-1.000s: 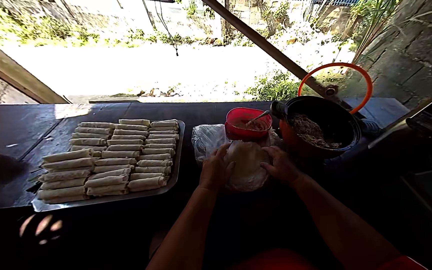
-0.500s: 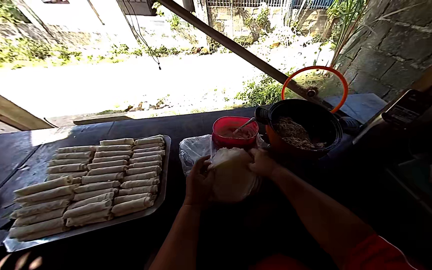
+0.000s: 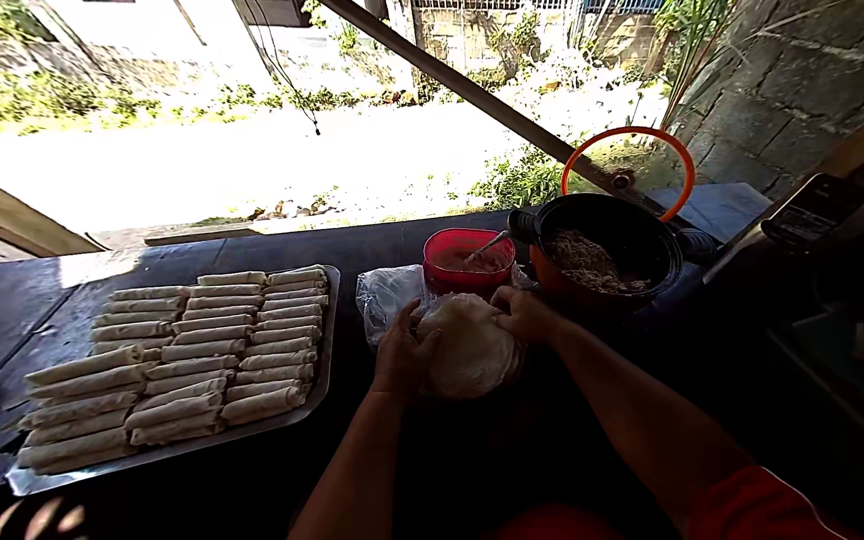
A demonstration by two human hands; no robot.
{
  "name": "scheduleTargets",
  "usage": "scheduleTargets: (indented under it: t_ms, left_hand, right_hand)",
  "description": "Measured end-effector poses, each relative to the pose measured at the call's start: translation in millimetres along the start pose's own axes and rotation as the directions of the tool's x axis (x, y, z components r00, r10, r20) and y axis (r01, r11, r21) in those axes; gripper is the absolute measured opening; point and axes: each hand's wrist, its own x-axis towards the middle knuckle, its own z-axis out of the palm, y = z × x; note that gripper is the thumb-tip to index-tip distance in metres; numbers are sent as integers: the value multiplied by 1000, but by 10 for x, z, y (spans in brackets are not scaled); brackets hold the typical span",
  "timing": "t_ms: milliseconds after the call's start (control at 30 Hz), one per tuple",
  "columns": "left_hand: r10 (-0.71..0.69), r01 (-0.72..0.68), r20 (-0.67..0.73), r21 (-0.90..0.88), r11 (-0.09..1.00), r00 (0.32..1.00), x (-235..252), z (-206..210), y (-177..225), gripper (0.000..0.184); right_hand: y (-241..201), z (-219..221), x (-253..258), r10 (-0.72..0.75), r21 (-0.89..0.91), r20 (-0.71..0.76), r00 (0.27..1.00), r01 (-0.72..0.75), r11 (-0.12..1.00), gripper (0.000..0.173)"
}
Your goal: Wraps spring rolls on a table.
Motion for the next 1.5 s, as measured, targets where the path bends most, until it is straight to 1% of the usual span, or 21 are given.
scheduleTargets:
  t_ms: [100, 133, 200, 267, 333, 400, 467, 533, 633, 733, 800, 900, 933, 967, 1033, 1067, 1133, 1233, 1300, 1367, 1500]
  left_hand:
    - [34, -34, 7, -36, 999, 999, -25, 19, -26, 65]
    - [66, -66, -2, -73, 995, 998, -44, 31, -40, 63]
    - [139, -143, -35, -140, 980, 990, -90, 45, -31, 56]
    - [188, -195, -61, -166, 967, 980, -121, 51, -33, 54]
    - [216, -227, -85, -172, 958, 973, -132, 50, -58, 56]
    - [191, -202, -81, -175, 964, 978, -132, 48, -70, 65]
    - [136, -139, -28, -135, 981, 990, -102, 45, -87, 75]
    - [126, -124, 31, -81, 989, 992, -54, 32, -105, 72]
    - [151, -146, 126, -50, 988, 981, -5, -38, -91, 54]
    - [196, -161, 228, -165, 973, 954, 20, -137, -62, 42]
    - [244, -198, 191, -231, 953, 951, -18, -199, -26, 37]
    - [327, -297, 98, -234, 926, 940, -64, -379, 92, 28]
    - [351, -314, 86, -289, 904, 932, -94, -453, 150, 25]
    - [364, -307, 85, -384, 871, 928, -126, -523, 215, 23]
    - [354, -219, 115, -598, 771, 928, -187, -651, 329, 27]
    - [346, -182, 128, -656, 732, 930, -190, -700, 367, 30]
    - [283, -120, 139, -671, 732, 949, -133, -749, 411, 35]
    - [107, 7, 170, -560, 828, 980, 107, -701, 381, 40]
    - [43, 62, 252, -394, 917, 967, 309, -626, 278, 46]
    - [35, 39, 362, -195, 980, 932, 456, -576, 289, 52]
    - [120, -132, 446, -4, 991, 887, 662, -503, 533, 46]
  right_hand:
    - [7, 41, 40, 53, 11, 46, 998, -54, 998, 45]
    - [5, 49, 59, 72, -36, 74, 995, -70, 997, 44]
    - [-8, 49, 89, 66, -88, 85, 994, -59, 994, 28]
    - [-6, 41, 72, -12, -70, 63, 998, 16, 997, 18]
    - [10, 40, -1, -133, -7, 41, 990, 134, 991, 16]
    - [52, 59, -94, -277, 107, 13, 961, 274, 956, 16]
    - [83, 61, -179, -386, 209, 10, 923, 375, 903, 15]
    - [82, 39, -251, -446, 296, 19, 895, 421, 857, 14]
    - [43, -9, -306, -482, 396, 39, 875, 429, 812, 12]
    - [16, -69, -306, -500, 540, 58, 864, 394, 744, 16]
    - [-2, -90, -314, -489, 634, 56, 870, 348, 690, 22]
    - [-72, -137, -304, -469, 743, 37, 882, 290, 604, 23]
    - [-107, -152, -310, -461, 772, 30, 887, 273, 575, 24]
    - [-160, -172, -326, -450, 792, 23, 893, 258, 553, 26]
    - [-295, -213, -372, -414, 832, 18, 910, 216, 512, 32]
    - [-354, -226, -380, -391, 847, 19, 920, 192, 495, 34]
    - [-440, -202, -358, -307, 875, 12, 952, 139, 463, 36]
    - [-427, 24, -261, -27, 916, 10, 1000, 2, 401, 34]
    - [-333, 259, -208, 190, 937, 23, 981, -87, 339, 32]
    - [-257, 440, -235, 320, 935, 50, 946, -157, 317, 33]
    - [-209, 573, -415, 394, 947, 71, 916, -186, 262, 39]
